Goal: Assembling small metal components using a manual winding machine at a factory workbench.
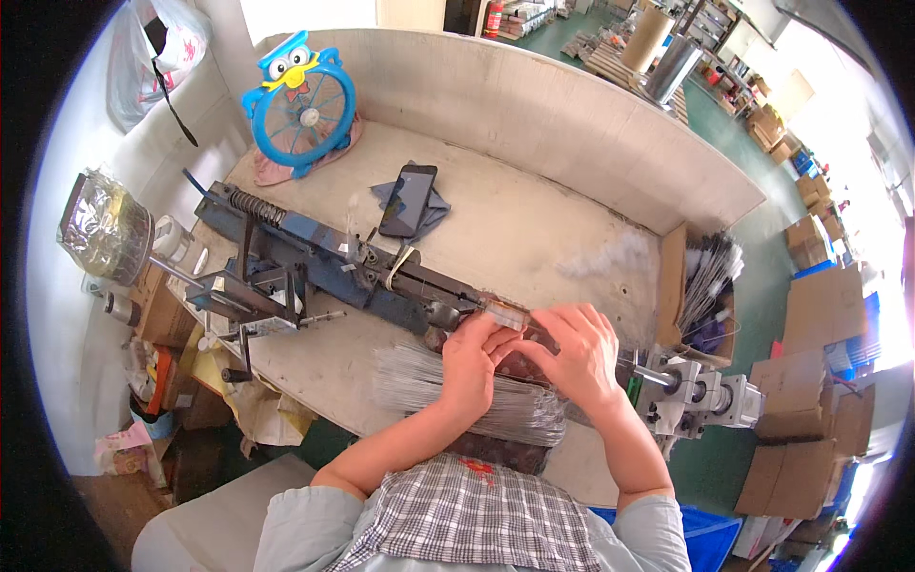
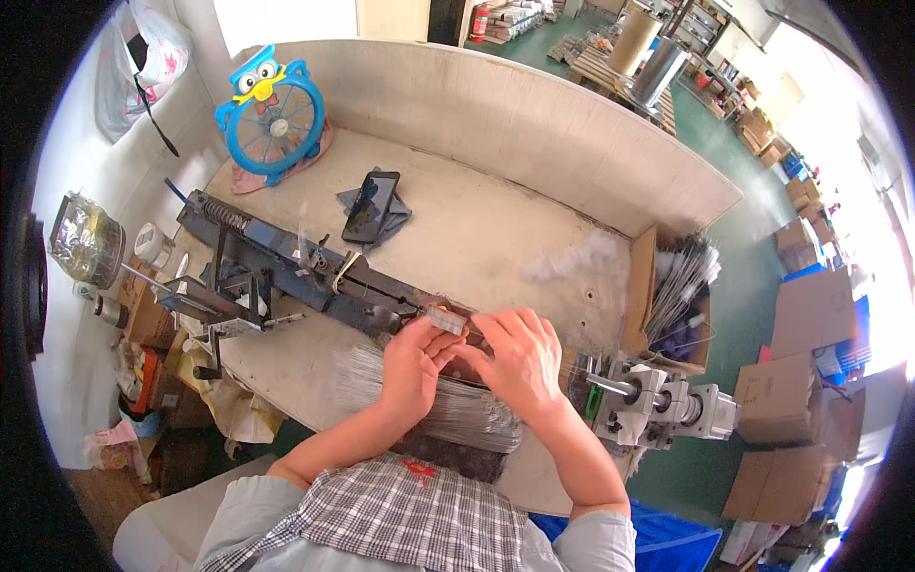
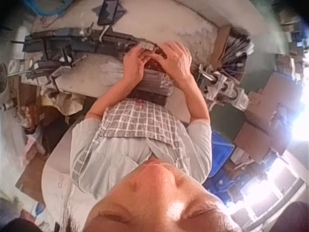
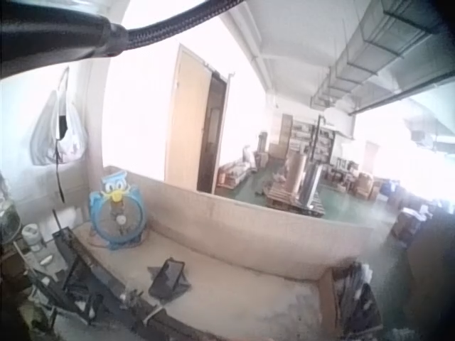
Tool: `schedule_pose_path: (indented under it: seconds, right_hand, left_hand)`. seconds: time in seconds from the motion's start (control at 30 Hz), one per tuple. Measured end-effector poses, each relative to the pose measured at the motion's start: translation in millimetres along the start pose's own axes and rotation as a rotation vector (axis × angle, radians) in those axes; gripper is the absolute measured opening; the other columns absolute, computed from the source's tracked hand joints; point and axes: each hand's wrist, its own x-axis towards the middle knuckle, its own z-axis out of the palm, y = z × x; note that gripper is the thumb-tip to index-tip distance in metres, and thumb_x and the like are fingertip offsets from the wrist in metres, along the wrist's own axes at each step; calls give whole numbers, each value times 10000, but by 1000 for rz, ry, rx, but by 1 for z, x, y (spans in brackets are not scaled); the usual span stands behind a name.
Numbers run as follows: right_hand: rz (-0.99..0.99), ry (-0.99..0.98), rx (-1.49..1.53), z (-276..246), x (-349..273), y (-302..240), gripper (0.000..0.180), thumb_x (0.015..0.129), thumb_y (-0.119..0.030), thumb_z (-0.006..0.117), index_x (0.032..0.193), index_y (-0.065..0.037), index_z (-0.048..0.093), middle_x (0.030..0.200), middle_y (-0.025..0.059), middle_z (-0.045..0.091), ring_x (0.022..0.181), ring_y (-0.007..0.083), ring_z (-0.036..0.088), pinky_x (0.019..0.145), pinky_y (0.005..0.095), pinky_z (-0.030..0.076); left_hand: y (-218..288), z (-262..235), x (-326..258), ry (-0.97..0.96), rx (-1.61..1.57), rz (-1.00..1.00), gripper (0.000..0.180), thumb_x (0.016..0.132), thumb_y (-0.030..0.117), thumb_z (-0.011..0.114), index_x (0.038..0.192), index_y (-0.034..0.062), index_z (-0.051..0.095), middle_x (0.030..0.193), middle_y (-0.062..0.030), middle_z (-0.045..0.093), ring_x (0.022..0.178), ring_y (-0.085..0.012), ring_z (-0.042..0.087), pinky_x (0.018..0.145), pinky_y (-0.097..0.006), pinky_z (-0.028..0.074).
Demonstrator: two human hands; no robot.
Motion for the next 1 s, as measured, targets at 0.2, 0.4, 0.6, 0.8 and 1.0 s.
schedule_pose_path:
  seconds: [0.2,0.4,0.6,0.8,1.0]
  right_hand:
    - [9,-45,-54,2,-17,0,119,724,-155,704,808,-78,667,734,38,608,769,229,585,695,355,458]
    - [30,48,-39,-5,-22,10,85,744,-123,671,817,-88,647,724,26,593,796,218,576,679,350,466]
    - [207,-145,51,-4,-60,12,114,777,-161,657,868,-93,667,774,46,620,737,232,616,613,346,506]
    - [278,-406,84,13,-99,29,94,804,-191,622,796,-98,627,823,42,562,781,243,628,629,374,515]
    - [329,-363,100,18,-90,22,150,820,-250,610,794,-104,626,820,41,571,804,247,621,647,383,510]
  left_hand:
    - [8,3,-11,11,2,-31,611,973,523,256,1175,6,511,1105,-124,606,1015,-235,589,916,-375,447]
    - [5,8,-10,-24,148,-64,701,953,595,225,1238,-5,447,1171,-132,552,1099,-246,532,966,-384,387]
    - [0,-8,-19,21,307,-198,549,961,385,454,1345,7,348,1367,-151,435,1246,-249,439,1013,-396,353]
    - [63,-93,-35,288,426,124,381,915,292,554,1173,13,536,1070,-116,623,930,-207,613,781,-322,495]
    - [192,-294,-68,831,69,489,444,856,454,614,1034,47,591,939,-27,641,819,-124,597,669,-222,476]
